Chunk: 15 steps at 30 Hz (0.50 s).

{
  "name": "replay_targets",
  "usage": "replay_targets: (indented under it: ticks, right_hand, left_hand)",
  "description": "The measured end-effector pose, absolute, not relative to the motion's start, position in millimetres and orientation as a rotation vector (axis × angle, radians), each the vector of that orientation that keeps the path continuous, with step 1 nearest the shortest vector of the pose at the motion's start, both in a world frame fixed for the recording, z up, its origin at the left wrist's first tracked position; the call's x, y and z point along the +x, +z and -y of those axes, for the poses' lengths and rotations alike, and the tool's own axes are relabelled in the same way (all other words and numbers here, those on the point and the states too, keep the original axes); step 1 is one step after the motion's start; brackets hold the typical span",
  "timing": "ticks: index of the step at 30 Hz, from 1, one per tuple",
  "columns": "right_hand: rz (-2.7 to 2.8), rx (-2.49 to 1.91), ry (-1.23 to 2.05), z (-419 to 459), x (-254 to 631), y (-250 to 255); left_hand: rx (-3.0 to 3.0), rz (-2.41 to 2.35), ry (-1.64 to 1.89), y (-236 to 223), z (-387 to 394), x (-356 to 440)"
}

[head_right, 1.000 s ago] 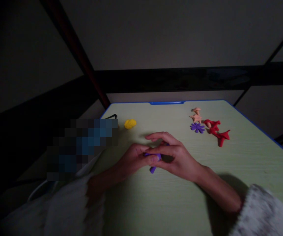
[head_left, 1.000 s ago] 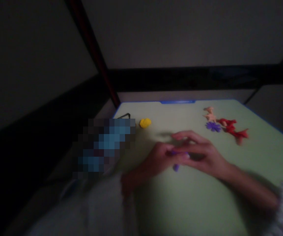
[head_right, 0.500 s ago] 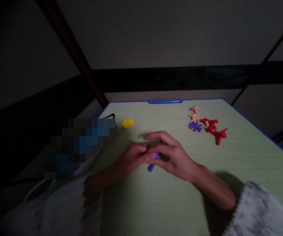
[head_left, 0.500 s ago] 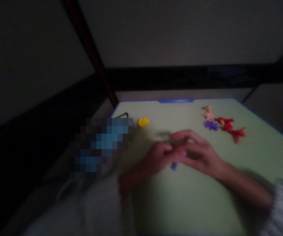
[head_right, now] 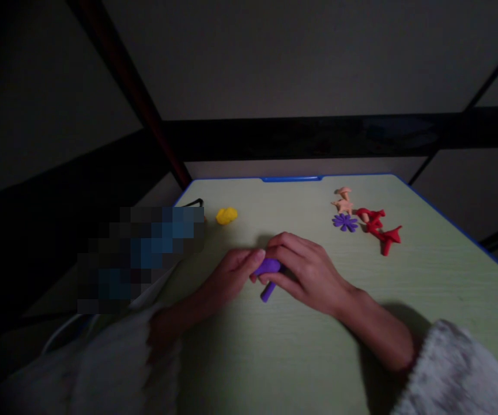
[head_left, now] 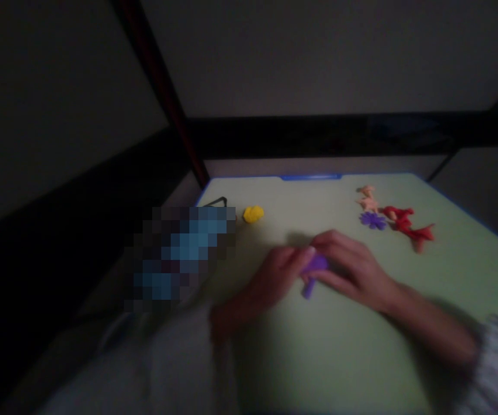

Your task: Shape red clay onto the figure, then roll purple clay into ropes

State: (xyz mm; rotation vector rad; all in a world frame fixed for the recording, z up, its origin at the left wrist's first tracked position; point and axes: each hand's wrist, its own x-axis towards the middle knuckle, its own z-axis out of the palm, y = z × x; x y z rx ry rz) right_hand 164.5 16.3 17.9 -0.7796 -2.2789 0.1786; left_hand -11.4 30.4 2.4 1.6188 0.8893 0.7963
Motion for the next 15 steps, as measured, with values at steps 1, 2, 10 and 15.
replay_targets:
  ticks: [1, 2, 10, 15]
  right_hand:
    - [2.305, -0.802, 0.117, -16.8, 164.8, 18.1]
    - [2.323, -0.827, 0.064, -17.2, 164.9, 17.9]
    - [2.399, -0.878, -0.109, -18.1, 164.4, 15.4]
    - [2.367, -0.915, -0.113, -19.0, 165.0, 13.7]
  left_hand:
    - [1.617, -0.895, 0.792, 2.1, -29.5, -11.2]
    - [1.615, -0.896, 0.78, 2.3, -28.6, -11.1]
    - [1.714, -0.901, 0.853, 6.7, -24.3, -10.8]
    - [1.673, -0.882, 0.862, 6.5, -23.9, -10.3]
